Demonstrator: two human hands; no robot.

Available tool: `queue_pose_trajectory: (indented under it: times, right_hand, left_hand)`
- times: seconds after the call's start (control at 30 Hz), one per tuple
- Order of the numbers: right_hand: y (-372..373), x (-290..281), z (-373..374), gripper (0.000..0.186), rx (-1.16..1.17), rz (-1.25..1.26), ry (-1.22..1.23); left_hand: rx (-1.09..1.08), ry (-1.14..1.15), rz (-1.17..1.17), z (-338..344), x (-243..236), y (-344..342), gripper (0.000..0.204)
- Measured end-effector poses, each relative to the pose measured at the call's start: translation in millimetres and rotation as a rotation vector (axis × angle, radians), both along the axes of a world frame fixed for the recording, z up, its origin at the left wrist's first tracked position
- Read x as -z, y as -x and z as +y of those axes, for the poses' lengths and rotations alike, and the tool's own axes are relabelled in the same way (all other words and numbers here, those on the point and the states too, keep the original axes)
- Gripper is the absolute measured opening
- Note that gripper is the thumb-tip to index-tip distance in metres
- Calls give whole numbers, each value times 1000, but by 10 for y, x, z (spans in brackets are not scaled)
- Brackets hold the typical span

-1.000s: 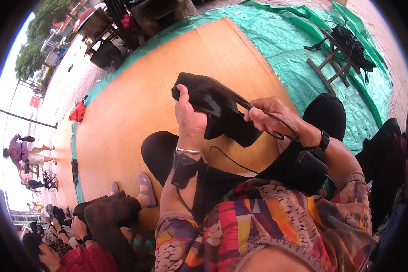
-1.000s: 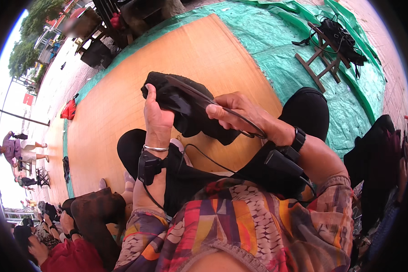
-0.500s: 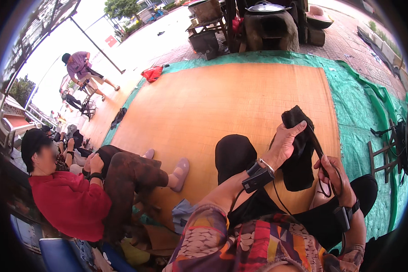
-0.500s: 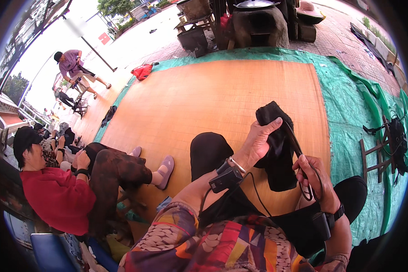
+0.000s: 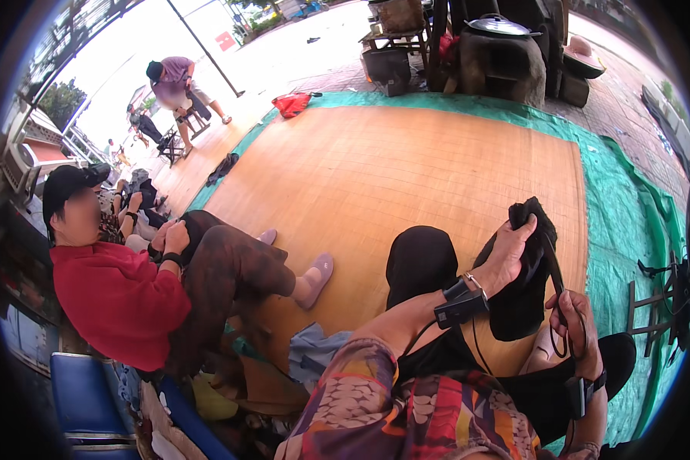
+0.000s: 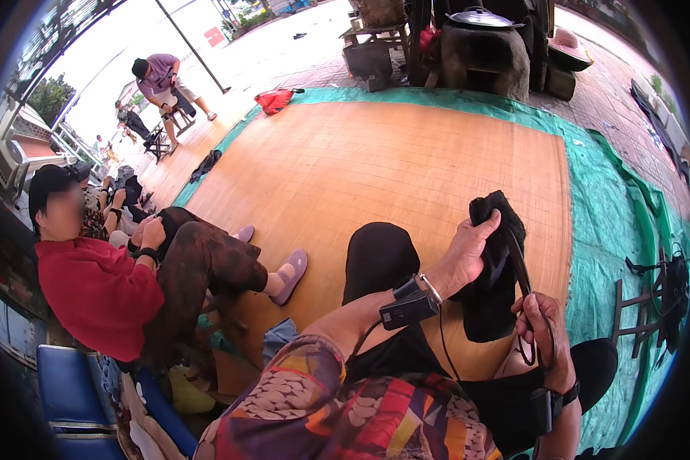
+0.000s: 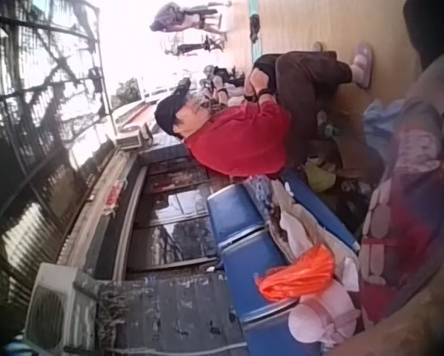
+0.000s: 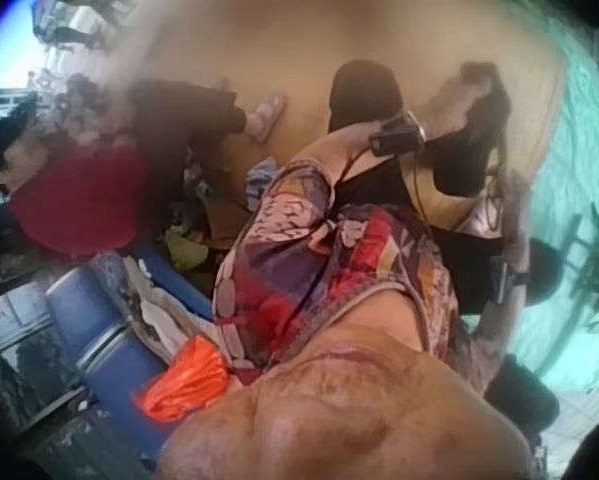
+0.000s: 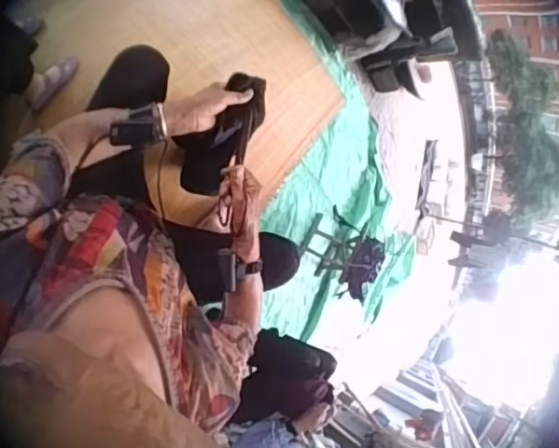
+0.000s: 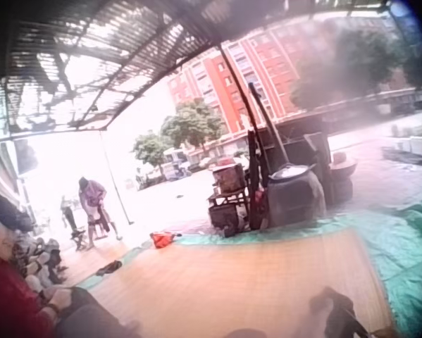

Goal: Cutting a piece of black leather using a pair of scissors.

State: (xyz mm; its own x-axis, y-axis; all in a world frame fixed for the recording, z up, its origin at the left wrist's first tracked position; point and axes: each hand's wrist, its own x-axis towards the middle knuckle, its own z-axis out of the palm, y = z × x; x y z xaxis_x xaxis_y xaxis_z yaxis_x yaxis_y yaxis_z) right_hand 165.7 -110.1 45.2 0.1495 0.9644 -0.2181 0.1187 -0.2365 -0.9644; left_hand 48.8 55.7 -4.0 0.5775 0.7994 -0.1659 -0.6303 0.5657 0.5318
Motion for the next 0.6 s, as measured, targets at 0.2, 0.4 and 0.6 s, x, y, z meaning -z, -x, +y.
queue_pose_trajectory:
  times: [0.2,0.4,0.6]
  right_hand:
    - [35,91,46,49,0,18,50]
    - [-45,-71,-65,48,225,36,-250]
    - [74,4,10,47,-31,46,45]
  left_hand:
    - [28,-6,4,-33,26,20,20]
    - [-55,86,2,-7,9,-63,14]
    - [9,3,-45,26,111,-23,22]
